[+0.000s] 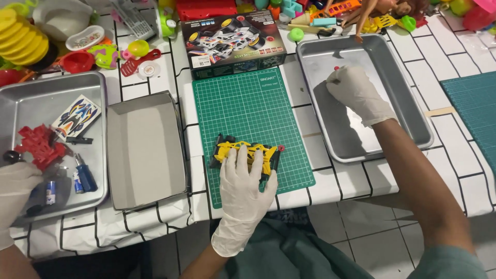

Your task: Assembling a toy car by attaching the body shell to the chassis and using a screwdriver to secure parts.

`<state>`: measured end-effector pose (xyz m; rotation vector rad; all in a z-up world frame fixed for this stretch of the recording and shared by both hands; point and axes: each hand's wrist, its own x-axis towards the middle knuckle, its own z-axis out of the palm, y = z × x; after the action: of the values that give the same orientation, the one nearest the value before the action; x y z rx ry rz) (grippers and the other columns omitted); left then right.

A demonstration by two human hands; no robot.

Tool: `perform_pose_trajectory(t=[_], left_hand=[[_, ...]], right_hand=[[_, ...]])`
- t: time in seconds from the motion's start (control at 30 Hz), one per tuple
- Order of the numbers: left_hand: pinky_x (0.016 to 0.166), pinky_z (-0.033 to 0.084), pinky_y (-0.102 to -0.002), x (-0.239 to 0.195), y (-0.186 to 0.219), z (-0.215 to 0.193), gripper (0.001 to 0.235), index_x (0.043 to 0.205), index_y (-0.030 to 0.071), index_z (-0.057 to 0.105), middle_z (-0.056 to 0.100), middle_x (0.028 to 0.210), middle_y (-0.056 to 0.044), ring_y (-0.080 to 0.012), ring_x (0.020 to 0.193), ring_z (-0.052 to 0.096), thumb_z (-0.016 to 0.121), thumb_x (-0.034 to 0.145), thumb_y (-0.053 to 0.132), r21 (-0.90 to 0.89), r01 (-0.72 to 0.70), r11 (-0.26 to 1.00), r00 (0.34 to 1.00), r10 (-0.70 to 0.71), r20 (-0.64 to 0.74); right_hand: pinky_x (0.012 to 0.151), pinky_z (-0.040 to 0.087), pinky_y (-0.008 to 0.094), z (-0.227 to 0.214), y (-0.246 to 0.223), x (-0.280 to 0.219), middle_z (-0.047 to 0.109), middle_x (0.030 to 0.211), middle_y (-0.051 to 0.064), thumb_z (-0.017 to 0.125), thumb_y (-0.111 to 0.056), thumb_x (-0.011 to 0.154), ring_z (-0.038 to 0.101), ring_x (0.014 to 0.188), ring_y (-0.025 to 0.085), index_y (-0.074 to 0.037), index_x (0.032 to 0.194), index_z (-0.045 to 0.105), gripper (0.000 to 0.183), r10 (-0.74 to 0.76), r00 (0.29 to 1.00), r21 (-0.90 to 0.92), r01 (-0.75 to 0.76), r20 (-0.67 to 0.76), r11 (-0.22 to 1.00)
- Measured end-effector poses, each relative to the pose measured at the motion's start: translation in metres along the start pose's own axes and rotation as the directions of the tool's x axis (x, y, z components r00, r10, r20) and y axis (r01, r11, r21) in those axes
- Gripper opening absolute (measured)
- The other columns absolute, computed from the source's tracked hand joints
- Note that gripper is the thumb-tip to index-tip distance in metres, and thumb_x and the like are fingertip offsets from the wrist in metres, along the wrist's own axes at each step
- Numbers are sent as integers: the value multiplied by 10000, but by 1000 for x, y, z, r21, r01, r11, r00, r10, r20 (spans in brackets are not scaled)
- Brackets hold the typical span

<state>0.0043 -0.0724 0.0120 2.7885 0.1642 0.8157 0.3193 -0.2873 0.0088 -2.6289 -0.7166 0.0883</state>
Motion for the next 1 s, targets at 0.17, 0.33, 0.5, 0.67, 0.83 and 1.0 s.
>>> perform_pose_trajectory(t=[0.17, 0.33, 0.5, 0.67, 0.83, 1.0], left_hand=[[1118, 363, -596, 5, -23, 9, 496, 1287, 154, 661, 560, 1363, -219, -473, 1336, 487, 673, 835, 359, -250, -29, 968, 984, 72, 165], [1189, 306, -529, 17, -49, 3, 495, 1242, 203, 698, 588, 1406, -156, -422, 1379, 484, 708, 761, 320, -418, -84, 905, 954, 194, 229], [1234, 247, -458, 28, -71, -8, 538, 1193, 188, 743, 613, 1439, -106, -352, 1411, 471, 739, 657, 229, -659, -2, 752, 879, 316, 358], [1235, 224, -426, 44, -75, -32, 534, 1142, 186, 775, 634, 1419, -100, -332, 1392, 498, 697, 618, 120, -739, 111, 664, 809, 372, 456], [1237, 200, -424, 47, -80, -35, 516, 1125, 167, 787, 631, 1418, -129, -341, 1400, 492, 712, 621, 79, -776, 192, 601, 775, 391, 495], [1232, 224, -454, 46, -85, -34, 527, 1162, 147, 776, 633, 1407, -158, -389, 1371, 510, 722, 642, 81, -829, 176, 532, 804, 408, 432]], right_hand=[[759, 585, 507, 14, 32, 8, 741, 907, 134, 679, -149, 929, 716, 880, 397, -112, 1067, 797, 185, 11, 994, -162, -29, -111, 986], [701, 574, 343, 4, -33, -25, 742, 815, 63, 731, -148, 946, 732, 807, 247, -142, 1119, 799, 187, -31, 945, 14, 37, -327, 999], [777, 588, 355, -5, -156, -86, 777, 891, 164, 747, -22, 854, 747, 807, 204, -47, 1055, 782, 205, 146, 985, 644, -55, -89, 763], [721, 611, 318, 34, -162, -95, 783, 927, 166, 730, 24, 862, 763, 819, 223, -29, 1078, 773, 226, 76, 997, 665, -66, 14, 744], [689, 614, 299, 53, -160, -93, 777, 924, 172, 728, 32, 860, 771, 831, 231, -33, 1093, 779, 248, 62, 998, 602, -52, 4, 797], [661, 607, 281, 49, -165, -93, 769, 894, 145, 695, 57, 863, 742, 768, 177, -39, 1110, 774, 277, 74, 997, 616, -69, 17, 785]])
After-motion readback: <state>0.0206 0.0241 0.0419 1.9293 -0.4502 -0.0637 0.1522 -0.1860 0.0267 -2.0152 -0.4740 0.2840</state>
